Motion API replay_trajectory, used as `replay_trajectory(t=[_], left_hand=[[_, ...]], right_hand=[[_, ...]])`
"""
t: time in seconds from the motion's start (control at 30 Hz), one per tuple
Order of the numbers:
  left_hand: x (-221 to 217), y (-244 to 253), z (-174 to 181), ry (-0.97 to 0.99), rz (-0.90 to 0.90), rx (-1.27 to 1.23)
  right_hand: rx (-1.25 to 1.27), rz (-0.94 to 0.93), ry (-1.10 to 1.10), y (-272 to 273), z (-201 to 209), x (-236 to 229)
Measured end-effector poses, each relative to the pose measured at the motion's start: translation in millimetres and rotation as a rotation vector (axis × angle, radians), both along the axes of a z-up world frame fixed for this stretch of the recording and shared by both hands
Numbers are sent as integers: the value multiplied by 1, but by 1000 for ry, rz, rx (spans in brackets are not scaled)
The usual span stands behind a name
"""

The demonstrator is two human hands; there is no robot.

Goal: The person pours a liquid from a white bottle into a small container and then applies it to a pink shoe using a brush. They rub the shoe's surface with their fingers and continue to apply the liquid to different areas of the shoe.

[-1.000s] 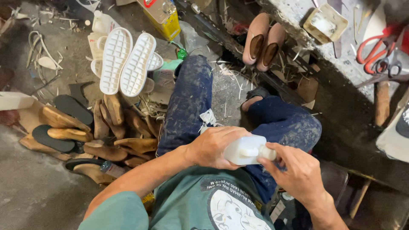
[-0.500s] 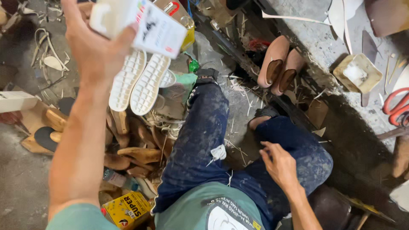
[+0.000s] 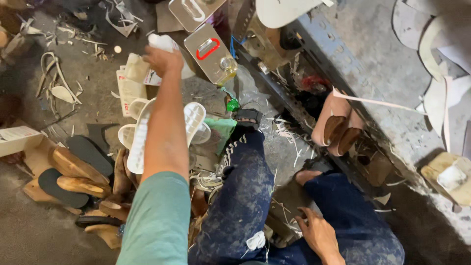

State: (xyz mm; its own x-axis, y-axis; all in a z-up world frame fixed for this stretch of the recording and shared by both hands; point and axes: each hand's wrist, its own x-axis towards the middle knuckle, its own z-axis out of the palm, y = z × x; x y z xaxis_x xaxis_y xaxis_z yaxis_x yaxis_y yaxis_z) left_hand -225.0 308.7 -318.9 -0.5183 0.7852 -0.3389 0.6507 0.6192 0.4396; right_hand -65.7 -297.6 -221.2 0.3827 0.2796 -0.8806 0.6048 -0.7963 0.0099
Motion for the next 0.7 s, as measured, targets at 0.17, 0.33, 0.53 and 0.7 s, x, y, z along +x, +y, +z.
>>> replay_trajectory(t=[0.17,0.33,0.53,0.7], left_hand=[[14,-35,-44,30,133,-208],[20,-39,-19,83,-57,-372],[7,-52,53,-28,-473,336],[-11,-114,84,-692,-813,465]], right_hand=[[57,44,-19,-5,-18,5],[226,-38,-65,12,-1,-7],[590,-171,-189,26,46,-23],[995,-100,-318,4,82,-38]])
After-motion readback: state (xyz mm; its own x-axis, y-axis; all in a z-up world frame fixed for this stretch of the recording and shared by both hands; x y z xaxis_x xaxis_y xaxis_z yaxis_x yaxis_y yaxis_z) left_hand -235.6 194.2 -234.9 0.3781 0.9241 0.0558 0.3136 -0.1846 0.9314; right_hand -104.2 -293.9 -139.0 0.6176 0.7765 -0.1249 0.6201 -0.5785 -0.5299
